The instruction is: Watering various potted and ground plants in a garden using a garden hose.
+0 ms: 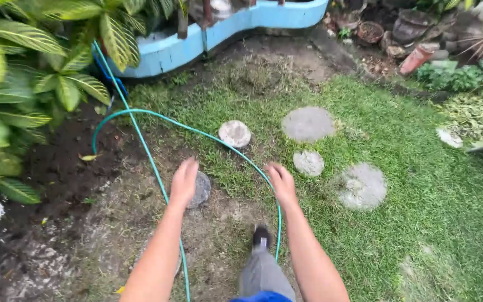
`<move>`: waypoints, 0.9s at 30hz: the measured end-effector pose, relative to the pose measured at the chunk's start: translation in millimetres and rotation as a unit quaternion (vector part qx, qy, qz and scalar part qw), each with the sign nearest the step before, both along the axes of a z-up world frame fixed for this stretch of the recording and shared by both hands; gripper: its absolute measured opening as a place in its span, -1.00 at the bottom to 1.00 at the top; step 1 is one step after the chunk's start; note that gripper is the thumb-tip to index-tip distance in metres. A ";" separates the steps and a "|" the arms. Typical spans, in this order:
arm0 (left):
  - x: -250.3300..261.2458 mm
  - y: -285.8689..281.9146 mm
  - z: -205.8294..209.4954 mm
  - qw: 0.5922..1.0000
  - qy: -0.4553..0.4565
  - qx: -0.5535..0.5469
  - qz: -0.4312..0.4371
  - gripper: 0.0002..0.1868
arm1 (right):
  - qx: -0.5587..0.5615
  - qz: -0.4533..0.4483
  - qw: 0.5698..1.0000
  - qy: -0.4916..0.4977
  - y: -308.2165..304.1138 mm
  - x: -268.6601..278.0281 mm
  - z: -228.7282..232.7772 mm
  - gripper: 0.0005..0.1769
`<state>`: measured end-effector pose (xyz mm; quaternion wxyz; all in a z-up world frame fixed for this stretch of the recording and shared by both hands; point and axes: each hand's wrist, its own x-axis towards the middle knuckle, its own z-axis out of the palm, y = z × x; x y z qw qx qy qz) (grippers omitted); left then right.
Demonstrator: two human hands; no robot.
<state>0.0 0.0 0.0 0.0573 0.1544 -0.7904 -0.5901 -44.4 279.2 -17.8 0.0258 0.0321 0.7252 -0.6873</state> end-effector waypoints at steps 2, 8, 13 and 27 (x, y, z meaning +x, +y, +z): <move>-68.5 23.8 22.1 0.999 0.028 0.015 0.006 -0.32 | 0.003 0.031 0.999 0.039 -8.6 -93.3 -18.6 -0.55; -284.8 44.3 78.2 0.991 0.114 0.052 0.048 -0.40 | -0.027 0.169 0.973 0.157 -38.9 -362.1 21.6 -0.55; -425.0 5.1 97.6 0.991 0.106 0.020 0.083 -0.42 | 0.008 0.247 0.957 0.154 -89.0 -525.8 73.2 -0.48; -766.1 -170.2 -18.5 0.959 0.101 0.034 0.262 -0.43 | -0.074 0.379 0.911 0.146 -284.6 -855.8 -3.6 -0.41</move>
